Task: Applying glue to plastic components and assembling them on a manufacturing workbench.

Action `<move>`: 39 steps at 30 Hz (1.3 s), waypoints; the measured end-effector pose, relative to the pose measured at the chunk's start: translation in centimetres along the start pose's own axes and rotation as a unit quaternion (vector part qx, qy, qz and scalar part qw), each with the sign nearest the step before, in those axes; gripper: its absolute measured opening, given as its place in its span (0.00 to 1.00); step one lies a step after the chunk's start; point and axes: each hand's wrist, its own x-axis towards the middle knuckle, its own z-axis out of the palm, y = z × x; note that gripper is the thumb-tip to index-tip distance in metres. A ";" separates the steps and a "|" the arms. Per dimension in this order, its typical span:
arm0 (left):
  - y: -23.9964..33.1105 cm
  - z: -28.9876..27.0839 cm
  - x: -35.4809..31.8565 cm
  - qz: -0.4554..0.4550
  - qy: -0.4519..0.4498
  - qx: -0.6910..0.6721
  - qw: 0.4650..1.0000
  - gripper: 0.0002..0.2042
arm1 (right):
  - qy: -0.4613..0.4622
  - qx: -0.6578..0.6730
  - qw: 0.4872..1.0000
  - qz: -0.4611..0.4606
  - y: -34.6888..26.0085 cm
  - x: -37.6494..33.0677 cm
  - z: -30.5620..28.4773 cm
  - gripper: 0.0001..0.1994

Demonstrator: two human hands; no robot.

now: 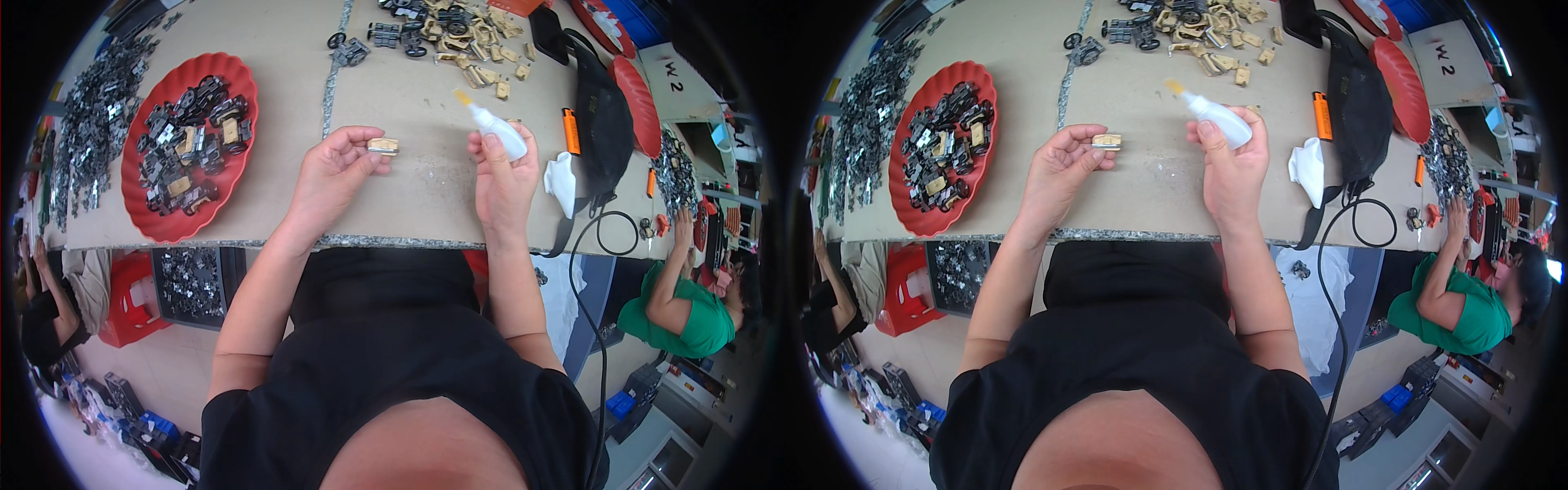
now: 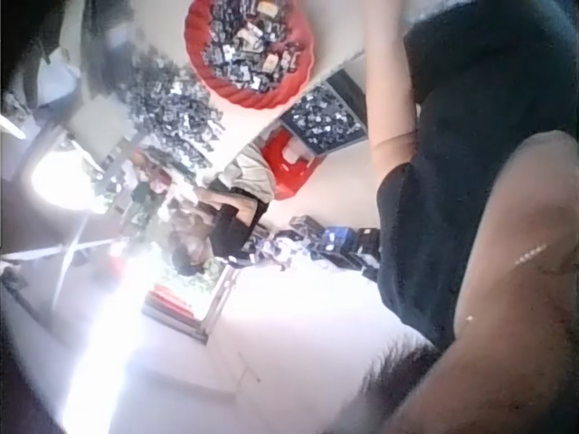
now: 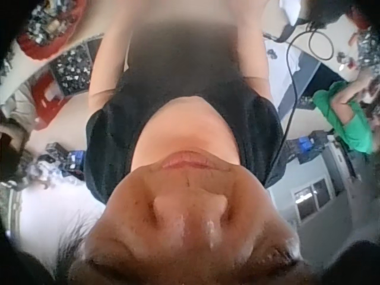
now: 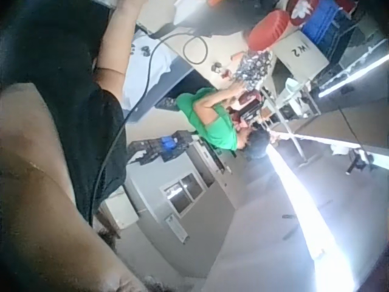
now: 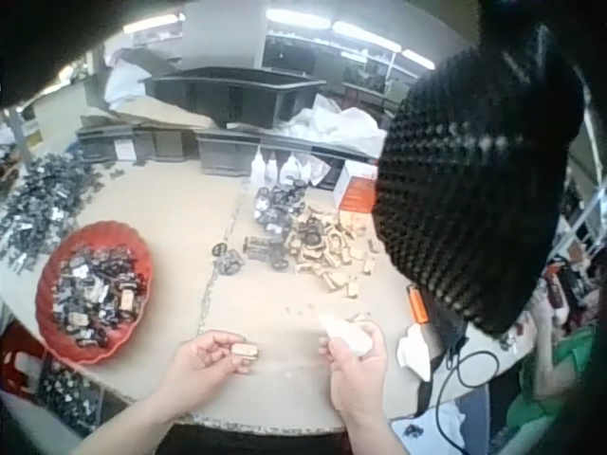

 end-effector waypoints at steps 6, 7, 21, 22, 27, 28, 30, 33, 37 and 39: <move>0.0 -0.4 0.1 -0.013 -0.008 -0.003 1.000 0.12 | 0.058 -0.131 0.990 0.001 -1.5 1.8 -2.8 0.18; -0.1 -0.4 0.2 -0.019 -0.006 -0.007 1.000 0.12 | 0.058 -0.150 0.987 0.001 -1.5 1.8 -3.2 0.19; 1.1 2.1 0.2 0.029 -0.090 0.020 0.995 0.12 | 0.008 -0.342 0.932 -0.122 -1.7 -2.1 -1.6 0.16; 1.3 2.3 0.3 0.047 -0.100 0.036 0.993 0.12 | -0.025 -0.255 0.965 -0.052 -1.7 -2.5 -0.8 0.16; 1.2 2.8 0.9 0.018 -0.166 -0.013 0.986 0.13 | -0.206 0.081 0.952 0.213 -0.7 -2.4 -0.7 0.22; 1.3 2.9 0.9 0.012 -0.169 -0.009 0.985 0.13 | -0.212 0.089 0.949 0.217 -0.5 -2.3 -1.0 0.23; 1.5 3.1 1.1 0.008 -0.172 0.000 0.985 0.13 | -0.224 0.111 0.942 0.225 0.0 -2.0 -1.3 0.23; 1.7 3.2 1.3 0.002 -0.172 0.014 0.985 0.12 | -0.232 0.150 0.932 0.235 0.4 -1.9 -1.6 0.24; 1.4 3.1 1.8 0.005 -0.194 0.027 0.981 0.14 | -0.210 0.178 0.927 0.253 0.3 -2.2 -1.7 0.25; 1.5 2.1 3.0 0.031 -0.121 0.141 0.982 0.17 | -0.189 0.190 0.928 0.260 0.3 -2.1 -1.8 0.25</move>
